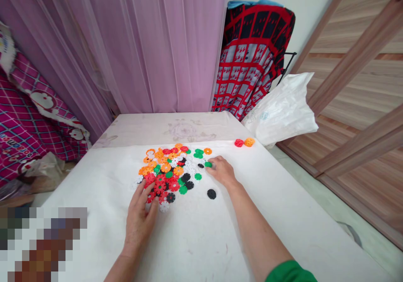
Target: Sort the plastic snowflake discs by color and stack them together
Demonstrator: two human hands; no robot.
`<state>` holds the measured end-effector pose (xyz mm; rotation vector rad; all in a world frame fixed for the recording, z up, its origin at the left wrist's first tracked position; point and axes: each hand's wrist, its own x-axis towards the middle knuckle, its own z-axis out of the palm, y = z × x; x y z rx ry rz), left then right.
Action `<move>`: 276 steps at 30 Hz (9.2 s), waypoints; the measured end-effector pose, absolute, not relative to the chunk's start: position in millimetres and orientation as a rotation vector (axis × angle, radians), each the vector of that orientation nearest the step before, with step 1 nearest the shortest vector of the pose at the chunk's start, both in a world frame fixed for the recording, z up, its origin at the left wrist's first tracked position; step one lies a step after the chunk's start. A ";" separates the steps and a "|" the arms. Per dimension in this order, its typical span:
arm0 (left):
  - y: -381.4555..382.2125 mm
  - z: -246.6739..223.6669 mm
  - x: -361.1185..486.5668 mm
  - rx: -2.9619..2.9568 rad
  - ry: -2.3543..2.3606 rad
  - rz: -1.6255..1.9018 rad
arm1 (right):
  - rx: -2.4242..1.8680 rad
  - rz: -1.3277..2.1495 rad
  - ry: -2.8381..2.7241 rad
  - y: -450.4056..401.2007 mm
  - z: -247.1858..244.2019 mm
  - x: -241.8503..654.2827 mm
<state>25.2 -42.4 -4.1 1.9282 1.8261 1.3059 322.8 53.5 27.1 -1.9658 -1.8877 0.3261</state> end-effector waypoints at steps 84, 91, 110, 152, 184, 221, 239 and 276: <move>-36.8 -9.6 29.5 2.022 1.818 1.371 | -1.399 0.426 -2.262 -48.6 38.3 283.7; -37.1 -8.2 31.0 2.022 1.803 1.392 | -1.465 0.484 -2.250 -48.2 37.1 280.0; -37.3 -5.2 31.1 2.049 1.800 1.372 | -1.702 0.145 -2.681 -46.1 92.5 278.3; -40.2 0.3 34.2 1.988 1.774 1.381 | -1.746 0.377 -2.192 -62.4 44.5 252.0; -37.7 -2.1 28.1 2.033 1.785 1.337 | -2.035 0.225 -1.776 16.5 25.9 370.8; -36.0 -6.8 31.4 1.941 1.804 1.375 | -1.566 -0.011 -2.023 -36.5 19.5 275.9; -35.7 -7.4 30.2 1.986 1.808 1.360 | -1.716 0.058 -2.151 -27.1 34.4 274.5; -29.5 -6.6 19.8 1.443 1.673 1.567 | -1.355 0.132 -2.220 -46.8 25.8 180.7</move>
